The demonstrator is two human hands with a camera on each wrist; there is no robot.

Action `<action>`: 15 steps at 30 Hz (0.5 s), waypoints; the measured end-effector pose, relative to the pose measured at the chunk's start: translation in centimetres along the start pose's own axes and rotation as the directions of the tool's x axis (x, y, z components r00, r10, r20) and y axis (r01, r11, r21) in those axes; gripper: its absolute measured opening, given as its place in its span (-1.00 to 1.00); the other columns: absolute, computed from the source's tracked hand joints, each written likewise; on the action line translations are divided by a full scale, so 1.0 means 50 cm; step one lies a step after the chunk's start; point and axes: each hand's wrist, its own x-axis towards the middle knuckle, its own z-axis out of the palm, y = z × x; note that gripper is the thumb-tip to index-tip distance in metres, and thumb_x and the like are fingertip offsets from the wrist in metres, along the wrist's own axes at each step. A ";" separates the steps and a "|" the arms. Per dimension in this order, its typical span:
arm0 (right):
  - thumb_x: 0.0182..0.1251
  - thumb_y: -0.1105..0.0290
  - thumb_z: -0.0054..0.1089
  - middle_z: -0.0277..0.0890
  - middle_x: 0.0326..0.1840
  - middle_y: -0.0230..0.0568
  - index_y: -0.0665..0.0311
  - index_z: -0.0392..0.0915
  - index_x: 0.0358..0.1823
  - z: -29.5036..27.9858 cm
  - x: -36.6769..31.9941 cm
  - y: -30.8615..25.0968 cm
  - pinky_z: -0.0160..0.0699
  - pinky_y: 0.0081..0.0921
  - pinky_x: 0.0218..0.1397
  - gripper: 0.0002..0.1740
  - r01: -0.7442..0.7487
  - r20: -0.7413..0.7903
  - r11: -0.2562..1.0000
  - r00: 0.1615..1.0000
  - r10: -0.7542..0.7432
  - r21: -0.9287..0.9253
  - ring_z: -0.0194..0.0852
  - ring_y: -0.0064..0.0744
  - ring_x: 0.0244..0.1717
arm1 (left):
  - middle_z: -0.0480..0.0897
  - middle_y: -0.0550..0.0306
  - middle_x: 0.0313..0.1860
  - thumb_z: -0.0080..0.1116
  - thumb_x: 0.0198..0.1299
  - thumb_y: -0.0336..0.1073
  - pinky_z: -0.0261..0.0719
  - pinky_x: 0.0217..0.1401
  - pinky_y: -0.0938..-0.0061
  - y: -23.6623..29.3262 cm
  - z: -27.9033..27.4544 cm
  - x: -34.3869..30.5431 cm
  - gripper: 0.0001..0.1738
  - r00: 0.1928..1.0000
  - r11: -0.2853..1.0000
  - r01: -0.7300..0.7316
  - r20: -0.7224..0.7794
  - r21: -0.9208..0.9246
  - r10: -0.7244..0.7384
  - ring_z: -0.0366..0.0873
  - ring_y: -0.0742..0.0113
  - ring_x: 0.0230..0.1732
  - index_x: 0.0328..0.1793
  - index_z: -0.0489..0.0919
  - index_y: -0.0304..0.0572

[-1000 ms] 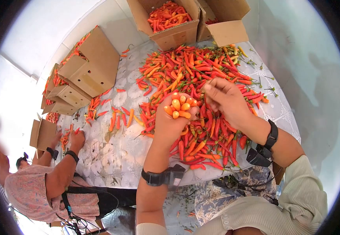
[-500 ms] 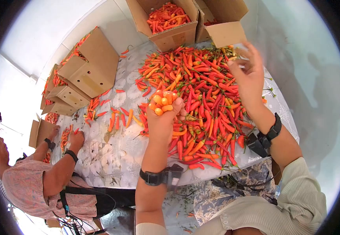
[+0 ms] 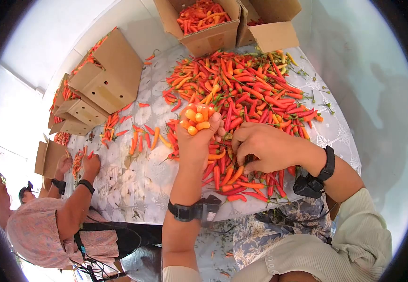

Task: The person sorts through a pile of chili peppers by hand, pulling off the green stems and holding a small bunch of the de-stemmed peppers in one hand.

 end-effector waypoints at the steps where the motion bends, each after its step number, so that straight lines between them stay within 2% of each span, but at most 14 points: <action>1: -0.08 0.35 0.41 0.47 -0.34 -0.27 0.22 0.61 -0.40 0.001 0.000 0.001 0.41 -0.31 -0.07 -0.80 0.011 -0.014 1.000 1.000 -0.011 -0.006 0.45 -0.21 -0.22 | 0.58 0.16 -0.44 0.26 0.16 -0.39 0.43 -0.54 0.62 0.000 0.000 0.000 -0.79 1.000 1.000 -0.001 0.008 -0.001 0.001 0.54 0.42 -0.50 -0.13 0.47 -0.17; 4: 0.02 0.38 0.33 0.48 -0.37 -0.14 0.26 0.57 -0.32 0.004 0.008 0.000 0.45 -0.25 -0.15 -0.80 -0.179 -0.121 0.961 0.971 0.208 0.213 0.49 -0.12 -0.24 | 0.61 0.13 -0.41 0.28 0.12 -0.41 0.52 -0.46 0.59 0.004 0.002 -0.002 -0.79 0.999 0.998 0.052 -0.008 -0.018 -0.052 0.59 0.40 -0.45 -0.17 0.47 -0.24; 7: 0.13 0.41 0.26 0.51 -0.33 -0.09 0.29 0.51 -0.22 0.007 0.011 0.011 0.48 -0.29 -0.19 -0.80 -0.200 -0.377 0.945 0.880 0.289 0.259 0.52 -0.11 -0.26 | 0.62 0.08 -0.27 0.26 0.15 -0.41 0.60 -0.36 0.53 -0.005 0.007 -0.001 -0.77 0.999 0.999 -0.037 0.038 -0.034 0.039 0.62 0.33 -0.34 -0.12 0.47 -0.24; 10: 0.17 0.46 0.23 0.53 -0.30 -0.10 0.30 0.51 -0.20 0.012 0.016 0.021 0.49 -0.33 -0.19 -0.82 -0.224 -0.556 0.925 0.747 0.366 0.307 0.53 -0.13 -0.24 | 0.61 0.12 -0.28 0.26 0.13 -0.46 0.61 -0.22 0.55 -0.011 0.002 0.004 -0.76 0.994 0.989 -0.096 0.056 0.115 0.090 0.63 0.39 -0.26 -0.13 0.45 -0.28; 11: 0.17 0.47 0.23 0.52 -0.32 -0.11 0.31 0.52 -0.23 0.012 0.018 0.014 0.49 -0.38 -0.20 -0.84 -0.219 -0.575 0.905 0.712 0.403 0.364 0.54 -0.21 -0.26 | 0.61 0.14 -0.29 0.27 0.12 -0.47 0.60 -0.24 0.56 -0.011 0.004 0.002 -0.74 0.996 0.991 -0.063 0.073 0.117 0.055 0.63 0.40 -0.28 -0.12 0.44 -0.28; 14: 0.17 0.47 0.25 0.50 -0.35 -0.16 0.32 0.55 -0.27 -0.001 0.015 0.014 0.49 -0.43 -0.22 -0.88 -0.199 -0.647 0.975 0.732 0.216 0.101 0.54 -0.31 -0.27 | 0.60 0.18 -0.30 0.29 0.10 -0.47 0.59 -0.31 0.59 -0.007 0.013 -0.011 -0.69 0.991 0.991 0.030 0.124 0.129 -0.046 0.62 0.43 -0.33 -0.08 0.42 -0.25; 15: 0.17 0.46 0.26 0.49 -0.36 -0.19 0.32 0.56 -0.29 -0.001 0.015 0.012 0.48 -0.45 -0.21 -0.89 -0.183 -0.646 0.969 0.722 0.248 0.167 0.53 -0.34 -0.28 | 0.59 0.19 -0.31 0.30 0.09 -0.48 0.57 -0.34 0.60 -0.003 0.016 -0.014 -0.67 0.986 0.989 0.057 0.146 0.134 -0.076 0.61 0.44 -0.36 -0.06 0.41 -0.24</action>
